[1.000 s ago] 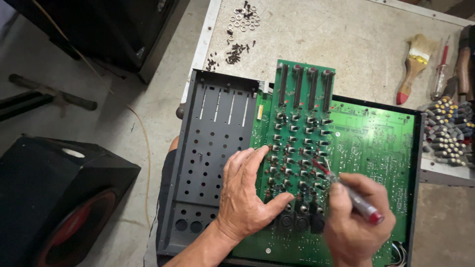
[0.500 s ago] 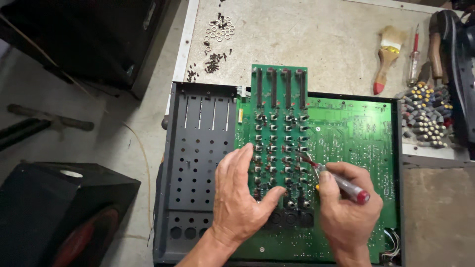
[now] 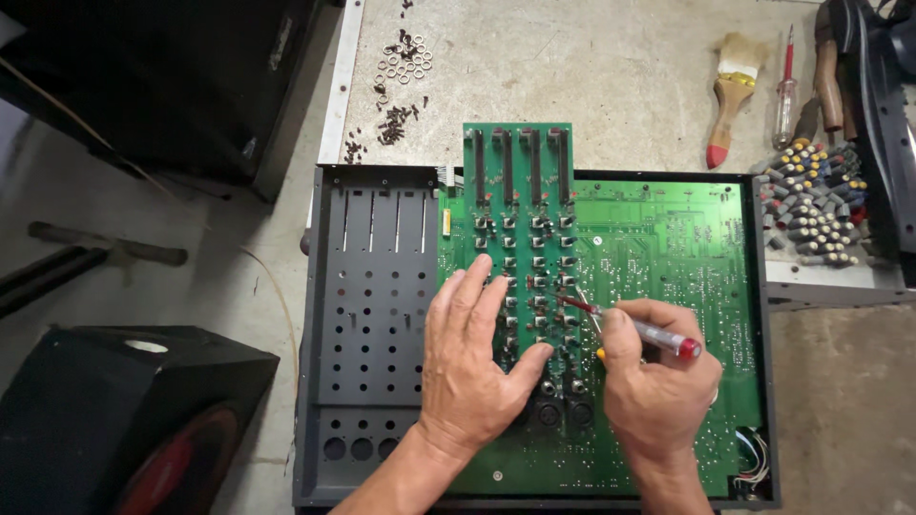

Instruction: The person works on a green circuit board mounted in an amplifier chassis, using a screwdriver to loosen and remove screws from components on the board while steadying the board with the other hand. They move progressively across different components on the board, working on one connection at a time.

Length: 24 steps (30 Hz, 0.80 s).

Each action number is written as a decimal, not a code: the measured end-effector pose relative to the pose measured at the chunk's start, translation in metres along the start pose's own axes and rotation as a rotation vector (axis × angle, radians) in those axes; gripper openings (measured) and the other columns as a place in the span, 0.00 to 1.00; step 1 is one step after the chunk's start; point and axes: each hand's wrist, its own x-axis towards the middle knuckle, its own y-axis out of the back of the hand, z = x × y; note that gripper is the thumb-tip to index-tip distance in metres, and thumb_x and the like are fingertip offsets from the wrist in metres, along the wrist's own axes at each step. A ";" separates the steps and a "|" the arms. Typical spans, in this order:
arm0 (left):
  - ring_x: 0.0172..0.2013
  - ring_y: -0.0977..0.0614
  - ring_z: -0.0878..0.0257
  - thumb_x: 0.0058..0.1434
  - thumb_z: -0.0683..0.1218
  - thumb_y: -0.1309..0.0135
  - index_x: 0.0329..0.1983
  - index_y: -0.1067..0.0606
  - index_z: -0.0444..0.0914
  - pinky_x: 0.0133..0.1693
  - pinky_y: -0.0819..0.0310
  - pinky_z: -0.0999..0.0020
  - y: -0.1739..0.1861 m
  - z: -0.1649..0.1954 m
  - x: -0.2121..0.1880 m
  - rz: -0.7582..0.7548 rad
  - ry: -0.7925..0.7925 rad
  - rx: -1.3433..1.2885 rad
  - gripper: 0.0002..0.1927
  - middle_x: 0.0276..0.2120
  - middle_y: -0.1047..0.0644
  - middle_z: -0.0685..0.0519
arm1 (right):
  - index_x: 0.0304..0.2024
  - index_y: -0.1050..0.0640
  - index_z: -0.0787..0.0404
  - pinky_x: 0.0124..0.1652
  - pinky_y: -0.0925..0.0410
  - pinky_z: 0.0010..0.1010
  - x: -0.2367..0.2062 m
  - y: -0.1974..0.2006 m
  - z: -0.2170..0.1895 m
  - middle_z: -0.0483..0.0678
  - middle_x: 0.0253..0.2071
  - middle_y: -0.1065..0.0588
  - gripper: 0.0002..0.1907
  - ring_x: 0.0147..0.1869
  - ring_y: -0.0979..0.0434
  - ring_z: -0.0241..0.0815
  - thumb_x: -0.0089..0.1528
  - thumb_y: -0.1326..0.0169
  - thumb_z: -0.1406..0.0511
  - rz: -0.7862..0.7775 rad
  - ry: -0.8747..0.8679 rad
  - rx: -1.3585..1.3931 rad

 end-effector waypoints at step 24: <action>0.66 0.33 0.38 0.49 0.50 0.29 0.54 0.25 0.33 0.66 0.38 0.46 0.000 -0.002 -0.001 -0.018 0.040 -0.048 0.31 0.70 0.36 0.42 | 0.43 0.25 0.67 0.34 0.34 0.22 0.031 -0.010 0.011 0.45 0.29 0.25 0.08 0.33 0.27 0.30 0.70 0.44 0.65 -0.057 0.006 0.034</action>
